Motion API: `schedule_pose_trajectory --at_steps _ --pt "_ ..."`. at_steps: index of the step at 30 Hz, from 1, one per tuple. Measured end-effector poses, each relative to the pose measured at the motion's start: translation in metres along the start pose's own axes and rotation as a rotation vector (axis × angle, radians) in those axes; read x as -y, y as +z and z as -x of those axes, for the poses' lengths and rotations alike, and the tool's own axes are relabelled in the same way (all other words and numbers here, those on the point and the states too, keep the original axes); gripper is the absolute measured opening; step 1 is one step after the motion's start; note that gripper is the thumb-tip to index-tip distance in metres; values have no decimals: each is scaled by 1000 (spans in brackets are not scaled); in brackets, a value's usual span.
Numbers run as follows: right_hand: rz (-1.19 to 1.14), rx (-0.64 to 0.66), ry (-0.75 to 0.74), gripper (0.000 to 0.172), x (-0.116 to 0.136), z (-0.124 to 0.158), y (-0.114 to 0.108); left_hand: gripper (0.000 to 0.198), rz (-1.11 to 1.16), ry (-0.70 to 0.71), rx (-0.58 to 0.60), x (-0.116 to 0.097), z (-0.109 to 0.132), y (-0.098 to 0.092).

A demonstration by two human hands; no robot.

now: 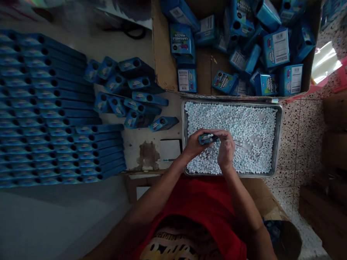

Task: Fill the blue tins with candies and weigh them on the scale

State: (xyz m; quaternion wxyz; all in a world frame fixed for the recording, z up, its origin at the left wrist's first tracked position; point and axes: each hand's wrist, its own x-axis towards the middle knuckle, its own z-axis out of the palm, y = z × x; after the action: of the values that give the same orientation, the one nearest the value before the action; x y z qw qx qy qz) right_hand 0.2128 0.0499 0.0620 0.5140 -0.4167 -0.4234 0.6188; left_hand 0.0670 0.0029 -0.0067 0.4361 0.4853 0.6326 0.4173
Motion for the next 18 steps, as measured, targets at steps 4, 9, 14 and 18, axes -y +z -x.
schedule_pose_trajectory --at_steps 4,9,14,18 --pt "534 -293 -72 45 -18 -9 -77 43 7 103 -11 30 -27 -33" --pt "1280 -275 -9 64 -61 -26 -146 50 -66 85 4 59 -66 -50" --pt "1080 -213 3 56 -95 -34 -104 54 -67 65 107 44 -62 -5" --pt "585 -321 96 38 -93 -32 -78 51 231 -17 272 19 -50 38"
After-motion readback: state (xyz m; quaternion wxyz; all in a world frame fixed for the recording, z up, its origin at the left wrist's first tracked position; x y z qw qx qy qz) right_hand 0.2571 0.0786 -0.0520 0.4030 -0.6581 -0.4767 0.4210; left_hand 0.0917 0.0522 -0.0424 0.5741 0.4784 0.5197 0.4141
